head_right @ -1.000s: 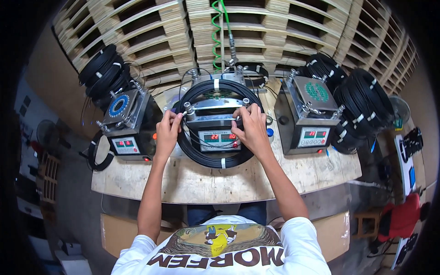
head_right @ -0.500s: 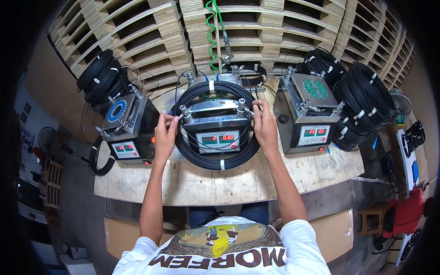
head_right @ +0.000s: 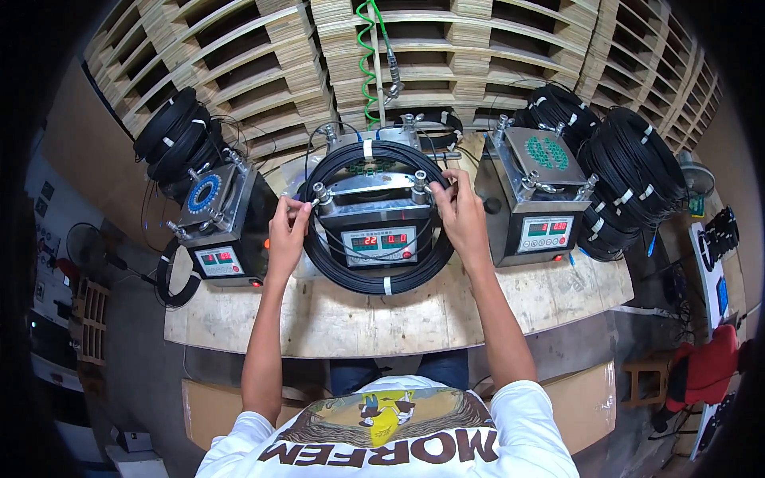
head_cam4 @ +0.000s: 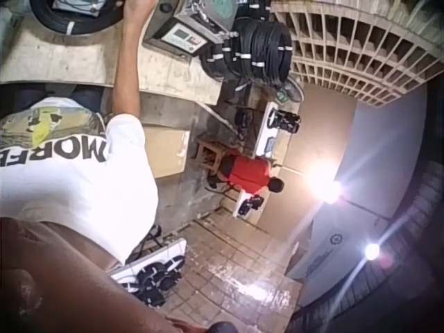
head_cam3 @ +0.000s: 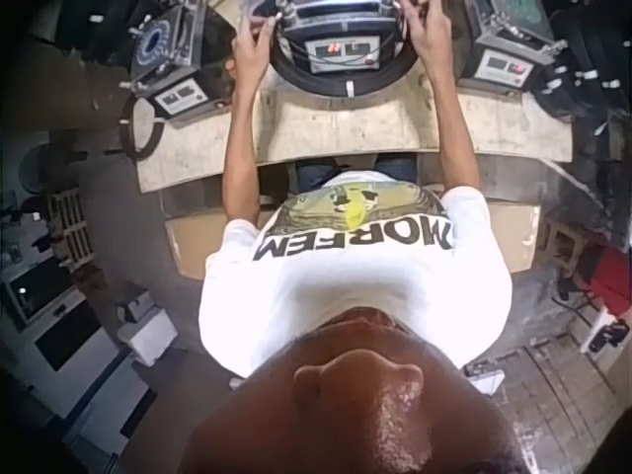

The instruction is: Placing a cable coil into a specialized machine, applying a liquid substance via syringe, and removing the processed coil.

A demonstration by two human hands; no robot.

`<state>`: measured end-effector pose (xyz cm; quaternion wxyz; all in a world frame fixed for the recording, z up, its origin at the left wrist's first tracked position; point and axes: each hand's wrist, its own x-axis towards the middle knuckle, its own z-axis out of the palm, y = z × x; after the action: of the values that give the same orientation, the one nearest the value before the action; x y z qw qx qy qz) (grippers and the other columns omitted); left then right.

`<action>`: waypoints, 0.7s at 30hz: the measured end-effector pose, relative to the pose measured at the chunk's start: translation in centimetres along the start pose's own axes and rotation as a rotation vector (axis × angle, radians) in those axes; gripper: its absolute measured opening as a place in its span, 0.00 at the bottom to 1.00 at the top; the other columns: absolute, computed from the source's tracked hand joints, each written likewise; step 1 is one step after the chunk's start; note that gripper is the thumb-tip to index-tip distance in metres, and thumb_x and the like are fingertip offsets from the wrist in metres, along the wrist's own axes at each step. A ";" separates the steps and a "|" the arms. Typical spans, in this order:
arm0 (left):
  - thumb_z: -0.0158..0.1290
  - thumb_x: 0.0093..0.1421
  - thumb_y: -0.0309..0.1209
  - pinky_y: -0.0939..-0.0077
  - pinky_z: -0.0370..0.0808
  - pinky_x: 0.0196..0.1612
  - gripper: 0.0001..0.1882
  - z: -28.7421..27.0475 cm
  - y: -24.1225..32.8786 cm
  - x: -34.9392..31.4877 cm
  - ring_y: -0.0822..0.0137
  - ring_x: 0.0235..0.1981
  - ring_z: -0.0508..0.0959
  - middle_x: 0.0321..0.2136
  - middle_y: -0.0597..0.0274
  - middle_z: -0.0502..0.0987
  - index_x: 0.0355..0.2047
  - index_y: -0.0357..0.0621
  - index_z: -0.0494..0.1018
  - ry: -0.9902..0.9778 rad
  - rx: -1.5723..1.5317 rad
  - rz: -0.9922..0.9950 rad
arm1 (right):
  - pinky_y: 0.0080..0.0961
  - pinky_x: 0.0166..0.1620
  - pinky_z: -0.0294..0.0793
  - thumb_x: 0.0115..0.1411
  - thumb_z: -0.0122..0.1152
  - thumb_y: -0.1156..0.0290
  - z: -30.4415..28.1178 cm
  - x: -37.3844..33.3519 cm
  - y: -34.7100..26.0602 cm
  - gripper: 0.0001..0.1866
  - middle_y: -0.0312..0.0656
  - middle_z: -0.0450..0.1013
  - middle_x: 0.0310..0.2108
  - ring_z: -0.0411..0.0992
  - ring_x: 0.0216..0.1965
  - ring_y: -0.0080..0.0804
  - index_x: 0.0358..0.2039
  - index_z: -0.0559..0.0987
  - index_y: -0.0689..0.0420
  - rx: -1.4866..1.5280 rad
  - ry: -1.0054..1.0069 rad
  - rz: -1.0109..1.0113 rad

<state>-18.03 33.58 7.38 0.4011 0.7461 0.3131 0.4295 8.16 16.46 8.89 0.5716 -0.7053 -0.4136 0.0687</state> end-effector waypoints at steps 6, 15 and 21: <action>0.54 0.69 0.33 0.80 0.60 0.25 0.13 -0.3 -0.6 -0.1 0.80 0.22 0.63 0.19 0.69 0.67 0.33 0.37 0.66 -0.007 -0.022 0.025 | 0.20 0.27 0.63 0.64 0.64 0.72 0.6 -0.9 1.6 0.10 0.37 0.70 0.21 0.63 0.23 0.17 0.38 0.75 0.65 0.016 0.018 -0.236; 0.55 0.66 0.34 0.63 0.68 0.46 0.11 0.5 -0.3 -1.2 0.56 0.40 0.72 0.34 0.54 0.72 0.37 0.38 0.75 0.236 0.372 0.293 | 0.31 0.38 0.71 0.60 0.68 0.70 1.4 -3.6 1.5 0.25 0.47 0.69 0.40 0.70 0.35 0.38 0.57 0.71 0.57 -0.064 0.108 -0.210; 0.55 0.67 0.38 0.57 0.59 0.65 0.28 2.3 -3.5 -5.4 0.50 0.60 0.63 0.58 0.45 0.61 0.64 0.41 0.63 0.281 0.254 0.278 | 0.38 0.41 0.67 0.53 0.70 0.73 3.8 -10.2 4.6 0.35 0.45 0.63 0.37 0.66 0.37 0.43 0.62 0.69 0.47 -0.414 0.055 -0.410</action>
<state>-18.73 30.15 1.59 0.1933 0.7595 0.3116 0.5372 1.68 12.58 -0.18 0.4283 -0.7104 -0.5370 -0.1532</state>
